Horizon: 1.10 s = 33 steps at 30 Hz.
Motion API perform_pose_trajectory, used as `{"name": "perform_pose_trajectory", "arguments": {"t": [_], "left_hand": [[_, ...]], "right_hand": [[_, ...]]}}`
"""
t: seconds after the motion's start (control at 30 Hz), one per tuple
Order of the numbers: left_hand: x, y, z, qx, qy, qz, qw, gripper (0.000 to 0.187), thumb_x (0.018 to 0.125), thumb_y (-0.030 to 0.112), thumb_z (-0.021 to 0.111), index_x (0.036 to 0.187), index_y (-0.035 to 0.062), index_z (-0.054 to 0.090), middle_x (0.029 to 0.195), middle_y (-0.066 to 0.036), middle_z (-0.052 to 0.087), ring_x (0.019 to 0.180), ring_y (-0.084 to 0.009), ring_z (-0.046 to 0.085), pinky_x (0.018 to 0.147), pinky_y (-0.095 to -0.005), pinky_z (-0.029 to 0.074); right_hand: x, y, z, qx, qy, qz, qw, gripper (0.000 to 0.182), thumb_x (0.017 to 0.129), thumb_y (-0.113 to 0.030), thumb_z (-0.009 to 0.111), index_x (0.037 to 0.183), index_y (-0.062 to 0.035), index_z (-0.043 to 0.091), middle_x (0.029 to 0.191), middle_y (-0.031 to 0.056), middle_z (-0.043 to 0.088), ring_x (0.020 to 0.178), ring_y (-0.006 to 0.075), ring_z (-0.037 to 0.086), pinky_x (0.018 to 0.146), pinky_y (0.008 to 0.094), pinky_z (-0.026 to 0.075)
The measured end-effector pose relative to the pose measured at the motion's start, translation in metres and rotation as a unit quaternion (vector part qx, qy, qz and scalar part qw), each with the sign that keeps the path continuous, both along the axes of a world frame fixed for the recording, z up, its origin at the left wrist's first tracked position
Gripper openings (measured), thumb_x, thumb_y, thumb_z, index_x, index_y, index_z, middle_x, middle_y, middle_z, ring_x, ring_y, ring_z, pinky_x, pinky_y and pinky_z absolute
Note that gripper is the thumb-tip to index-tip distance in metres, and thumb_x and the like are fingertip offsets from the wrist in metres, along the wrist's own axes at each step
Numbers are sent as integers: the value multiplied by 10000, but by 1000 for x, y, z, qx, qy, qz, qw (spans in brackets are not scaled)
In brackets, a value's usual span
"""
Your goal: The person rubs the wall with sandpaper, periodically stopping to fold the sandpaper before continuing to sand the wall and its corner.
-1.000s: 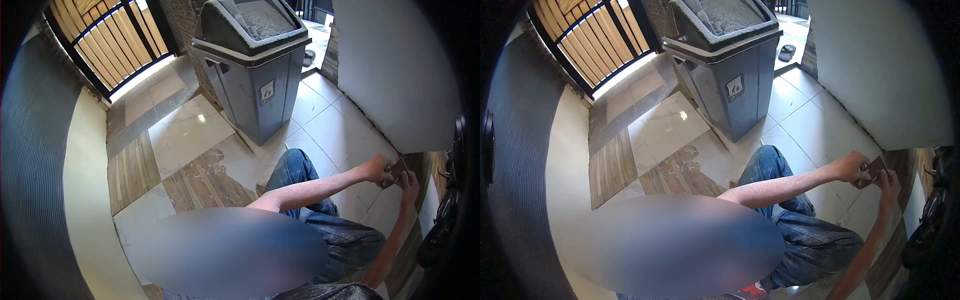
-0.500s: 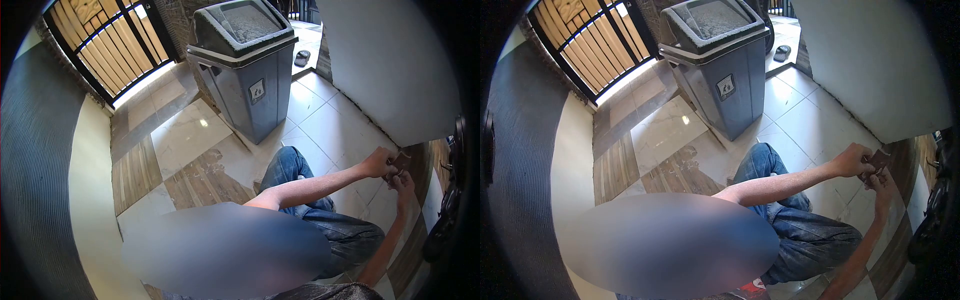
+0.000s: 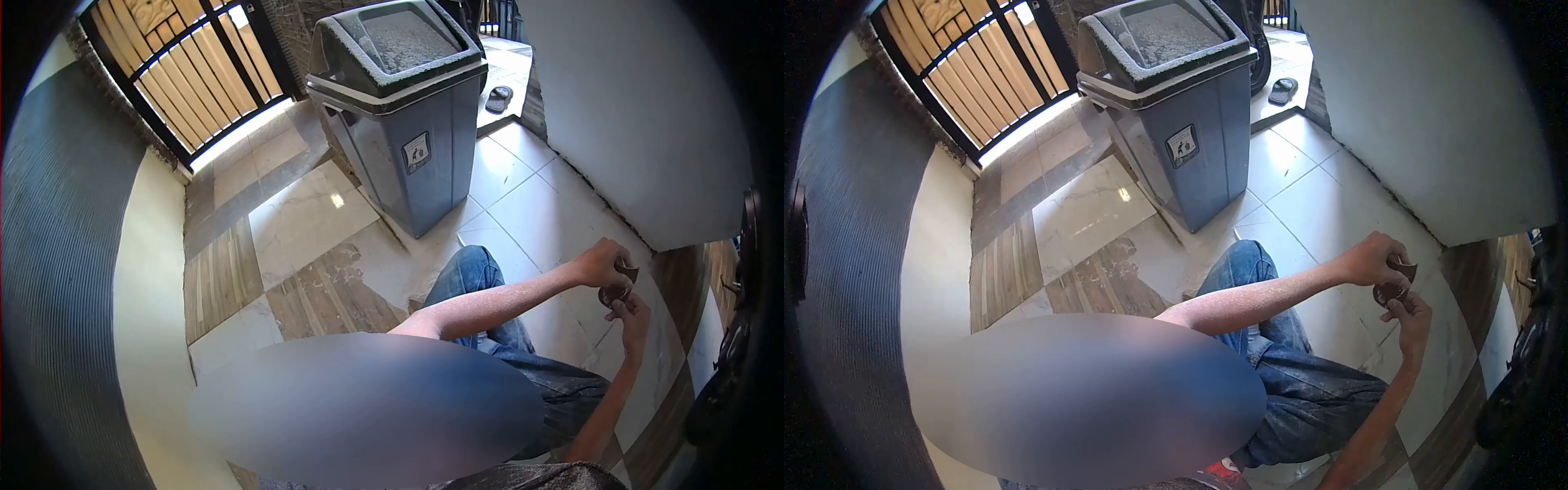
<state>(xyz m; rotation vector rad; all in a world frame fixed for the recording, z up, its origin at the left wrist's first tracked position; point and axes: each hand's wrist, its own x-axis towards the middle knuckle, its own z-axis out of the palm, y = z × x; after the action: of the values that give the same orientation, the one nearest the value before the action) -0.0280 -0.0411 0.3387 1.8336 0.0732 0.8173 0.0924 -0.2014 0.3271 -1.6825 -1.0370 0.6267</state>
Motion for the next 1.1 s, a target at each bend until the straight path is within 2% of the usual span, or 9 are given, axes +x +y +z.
{"name": "perform_pose_trajectory", "arguments": {"t": [0.13, 0.2, 0.37, 0.57, 0.8, 0.87, 0.93, 1.03, 1.1], "left_hand": [[2, 12, -3, 75, 73, 21, 994, 391, 567, 222, 785, 882, 6, 698, 791, -165, 682, 728, -304, 667, 684, -351, 536], [3, 14, -5, 154, 106, 71, 980, 352, 616, 290, 778, 827, 21, 691, 780, -148, 680, 721, -296, 661, 641, -368, 516], [2, 25, -13, 117, 104, 47, 987, 284, 669, 299, 736, 828, 65, 707, 773, -128, 677, 706, -294, 651, 637, -380, 502], [0, 24, -20, 83, 113, 19, 990, 238, 754, 289, 672, 855, 77, 709, 778, -114, 677, 717, -285, 647, 662, -382, 498], [7, 35, -47, 38, 62, 24, 997, 223, 758, 254, 671, 854, 55, 701, 745, -137, 665, 682, -291, 640, 644, -371, 497], [6, 37, -57, -14, 80, 19, 996, 219, 756, 231, 669, 849, 34, 693, 718, -161, 652, 661, -281, 640, 624, -356, 493], [-3, 39, -64, -37, 77, 10, 996, 235, 750, 226, 668, 865, 23, 687, 715, -179, 642, 668, -268, 642, 618, -352, 490], [-13, 41, -77, -51, 82, 29, 995, 293, 761, 230, 680, 944, 2, 667, 757, -158, 665, 700, -227, 657, 628, -334, 497], [-19, 36, -87, -248, -35, 73, 965, 351, 787, 230, 695, 1025, -21, 636, 833, -120, 689, 750, -189, 655, 659, -302, 509]], "right_hand": [[0, 10, -2, -52, 1, 33, 998, 133, 805, -67, 628, 885, 39, 635, 747, 97, 645, 594, 146, 601, 609, 286, 473], [6, 12, -8, -57, -3, 45, 997, 144, 814, -65, 617, 907, 44, 632, 758, 83, 644, 590, 136, 593, 608, 280, 477], [4, 15, -8, -39, 34, 39, 998, 147, 806, -74, 629, 897, 41, 633, 731, 83, 633, 602, 148, 597, 634, 280, 474], [22, 13, -27, -42, 40, 54, 997, 164, 838, -47, 608, 970, 52, 612, 847, 57, 641, 769, 119, 597, 725, 258, 467], [15, 22, -66, 35, 106, 17, 994, 231, 833, -90, 650, 1007, 52, 598, 870, 79, 647, 791, 147, 622, 759, 294, 517], [17, 27, -81, 21, 120, -52, 991, 253, 839, -116, 660, 1016, 52, 590, 869, 84, 645, 762, 161, 629, 731, 325, 539], [27, 29, -110, 17, 81, -37, 996, 335, 855, -218, 664, 1027, 55, 573, 890, 95, 649, 692, 158, 638, 649, 313, 551], [15, 44, -116, 45, 200, 7, 979, 345, 861, -257, 655, 1060, 14, 576, 897, 65, 635, 744, 140, 625, 656, 283, 534], [-1, 63, -109, 55, 228, 21, 972, 375, 870, -287, 640, 1079, 15, 566, 926, 62, 627, 777, 134, 616, 663, 272, 523]]}}
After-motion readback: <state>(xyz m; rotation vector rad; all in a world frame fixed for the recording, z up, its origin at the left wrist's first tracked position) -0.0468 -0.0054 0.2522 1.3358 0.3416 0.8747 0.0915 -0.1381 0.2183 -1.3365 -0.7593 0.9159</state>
